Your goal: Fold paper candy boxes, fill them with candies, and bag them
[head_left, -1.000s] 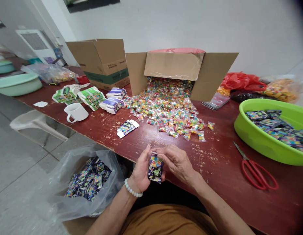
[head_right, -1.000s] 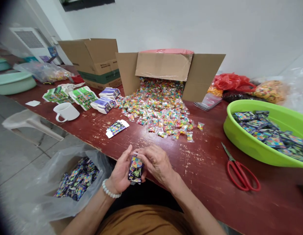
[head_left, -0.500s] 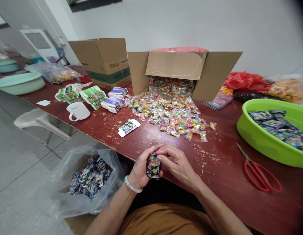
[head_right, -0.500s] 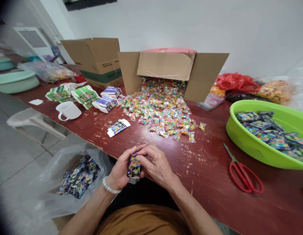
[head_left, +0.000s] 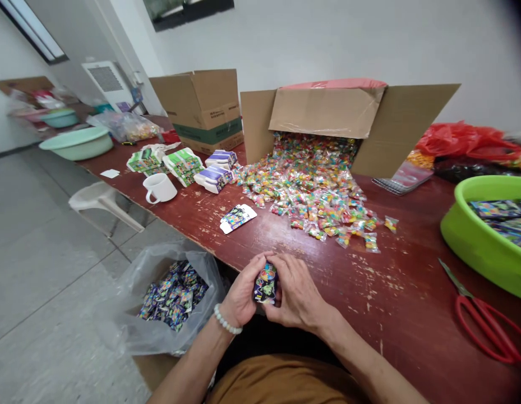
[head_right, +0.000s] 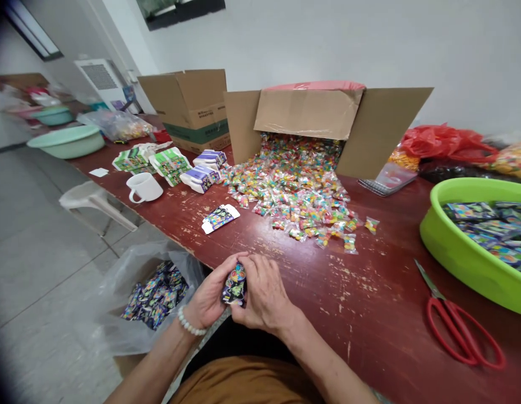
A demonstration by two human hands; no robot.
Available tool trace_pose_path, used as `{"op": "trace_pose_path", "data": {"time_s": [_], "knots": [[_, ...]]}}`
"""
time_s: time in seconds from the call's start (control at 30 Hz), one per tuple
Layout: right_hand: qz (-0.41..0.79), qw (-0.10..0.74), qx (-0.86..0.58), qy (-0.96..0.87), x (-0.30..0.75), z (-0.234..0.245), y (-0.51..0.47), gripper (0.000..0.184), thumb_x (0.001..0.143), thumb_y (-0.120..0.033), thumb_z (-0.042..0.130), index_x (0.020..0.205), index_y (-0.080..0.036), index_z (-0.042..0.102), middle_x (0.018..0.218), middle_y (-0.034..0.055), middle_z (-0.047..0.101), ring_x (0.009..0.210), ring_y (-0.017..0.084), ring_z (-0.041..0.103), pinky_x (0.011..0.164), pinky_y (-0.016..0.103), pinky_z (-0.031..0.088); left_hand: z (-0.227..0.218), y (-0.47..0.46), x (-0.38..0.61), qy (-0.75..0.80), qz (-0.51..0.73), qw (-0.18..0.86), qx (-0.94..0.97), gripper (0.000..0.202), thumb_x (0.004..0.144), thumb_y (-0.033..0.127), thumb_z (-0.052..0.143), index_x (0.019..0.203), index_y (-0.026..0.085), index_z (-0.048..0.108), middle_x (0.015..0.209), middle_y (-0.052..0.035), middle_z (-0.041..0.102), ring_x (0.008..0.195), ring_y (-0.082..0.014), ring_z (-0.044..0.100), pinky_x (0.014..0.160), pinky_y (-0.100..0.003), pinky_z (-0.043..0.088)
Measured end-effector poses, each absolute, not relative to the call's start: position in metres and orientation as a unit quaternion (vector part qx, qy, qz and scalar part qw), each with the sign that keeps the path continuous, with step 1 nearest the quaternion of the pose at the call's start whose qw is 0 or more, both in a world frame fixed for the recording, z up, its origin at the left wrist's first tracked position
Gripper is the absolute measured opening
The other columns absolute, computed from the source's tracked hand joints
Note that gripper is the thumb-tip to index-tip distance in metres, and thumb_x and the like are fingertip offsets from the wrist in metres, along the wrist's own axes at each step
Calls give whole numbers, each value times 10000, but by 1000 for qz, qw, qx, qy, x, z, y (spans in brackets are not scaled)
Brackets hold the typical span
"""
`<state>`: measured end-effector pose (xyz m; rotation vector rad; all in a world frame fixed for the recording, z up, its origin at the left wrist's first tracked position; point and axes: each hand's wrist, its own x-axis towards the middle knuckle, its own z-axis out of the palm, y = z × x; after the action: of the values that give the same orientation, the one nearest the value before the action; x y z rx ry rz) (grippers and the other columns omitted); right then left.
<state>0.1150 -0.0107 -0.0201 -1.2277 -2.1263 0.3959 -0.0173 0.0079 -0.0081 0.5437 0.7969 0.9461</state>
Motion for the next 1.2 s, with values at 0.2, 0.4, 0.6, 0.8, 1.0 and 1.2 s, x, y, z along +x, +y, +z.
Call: {"op": "trace_pose_path", "data": {"time_s": [0.2,0.4,0.6,0.8,1.0,1.2], "knots": [[195,328,-487,-786,136,-35,-7,766,779,-439,656,1418,-215,296,1475,168,288,1342,333,336,1044,509,373,-16,7,-136,649,383,428,499,489,813,502,551,1209,217,513,929,-60,651,761,-220,633,706,-354,500],[140,334,-564,-742,168,-73,9,428,850,-304,574,1261,-225,482,1289,130,499,1145,291,524,944,481,460,-17,68,-166,717,173,22,675,477,875,440,444,1265,184,544,1196,-142,580,1111,-299,518,968,-425,395],[93,338,-560,-751,165,-82,7,344,854,-299,571,1185,-208,551,1242,136,563,1077,289,552,893,464,469,-19,150,-98,704,146,46,694,495,802,502,588,1229,253,593,1227,-162,535,1130,-372,444,908,-501,372],[99,344,-565,-743,165,-80,8,344,847,-300,579,1178,-205,569,1243,135,573,1077,293,555,895,467,467,-22,164,-98,714,208,104,660,444,696,420,713,1086,229,623,1198,-145,538,1177,-368,405,936,-486,335],[208,389,-583,-683,163,-72,7,336,830,-327,598,1148,-220,592,1206,108,602,1027,273,592,919,485,464,-26,136,-82,689,368,249,573,203,747,347,641,873,200,581,867,-41,633,888,-233,588,772,-335,437],[485,535,-524,-451,146,-43,11,541,809,-472,640,1259,-205,503,1196,109,636,970,218,636,826,373,528,-30,58,-43,570,449,478,496,342,641,421,760,746,174,547,643,20,613,542,-116,552,528,-225,436]]}}
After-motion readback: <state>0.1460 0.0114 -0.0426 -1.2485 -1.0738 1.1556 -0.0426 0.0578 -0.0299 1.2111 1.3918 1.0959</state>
